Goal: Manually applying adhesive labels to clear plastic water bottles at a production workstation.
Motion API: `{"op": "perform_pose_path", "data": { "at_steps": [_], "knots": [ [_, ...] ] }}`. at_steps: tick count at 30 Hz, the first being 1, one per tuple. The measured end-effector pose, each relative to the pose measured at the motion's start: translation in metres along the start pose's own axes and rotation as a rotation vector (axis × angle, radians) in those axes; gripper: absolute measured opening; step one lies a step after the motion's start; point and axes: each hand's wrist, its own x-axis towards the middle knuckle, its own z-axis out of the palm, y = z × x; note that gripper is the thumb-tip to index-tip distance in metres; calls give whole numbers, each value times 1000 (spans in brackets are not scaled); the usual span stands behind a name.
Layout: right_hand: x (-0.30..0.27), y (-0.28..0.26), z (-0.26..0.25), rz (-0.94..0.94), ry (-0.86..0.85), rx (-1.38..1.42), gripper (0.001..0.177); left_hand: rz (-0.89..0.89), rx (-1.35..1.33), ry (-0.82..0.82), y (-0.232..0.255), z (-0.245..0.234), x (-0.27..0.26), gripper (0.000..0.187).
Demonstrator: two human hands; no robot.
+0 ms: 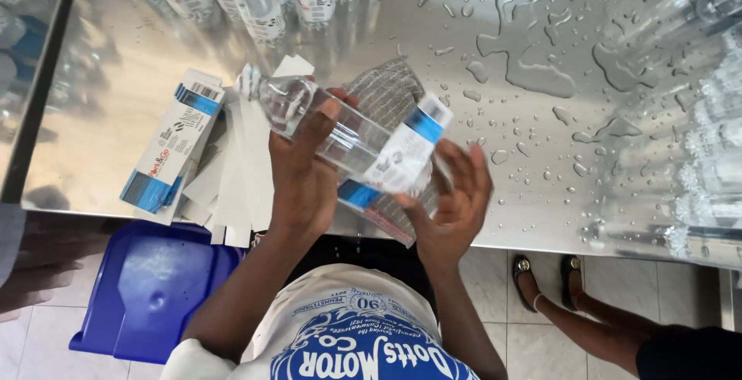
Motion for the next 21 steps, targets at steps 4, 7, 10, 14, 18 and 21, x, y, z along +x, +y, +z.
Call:
{"op": "perform_pose_path", "data": {
  "at_steps": [4, 7, 10, 14, 18, 21],
  "knots": [
    [-27, 11, -2, -541, 0, -699, 47, 107, 29, 109, -26, -12, -1, 67],
    [-15, -2, 30, -677, -39, -855, 53, 143, 30, 79, -14, 15, -22, 67],
    [-10, -13, 31, -629, -38, -874, 60, 180, 23, -41, -18, 11, -31, 71],
    [5, -39, 29, -571, -112, -807, 75, 175, 20, -159, -15, 4, -30, 71],
    [19, -46, 25, -422, -233, -773, 100, 154, -32, -341, -13, 3, -26, 75],
    [25, -50, 15, -284, -351, -642, 105, 152, 5, -394, -13, -1, -24, 78]
  ]
}}
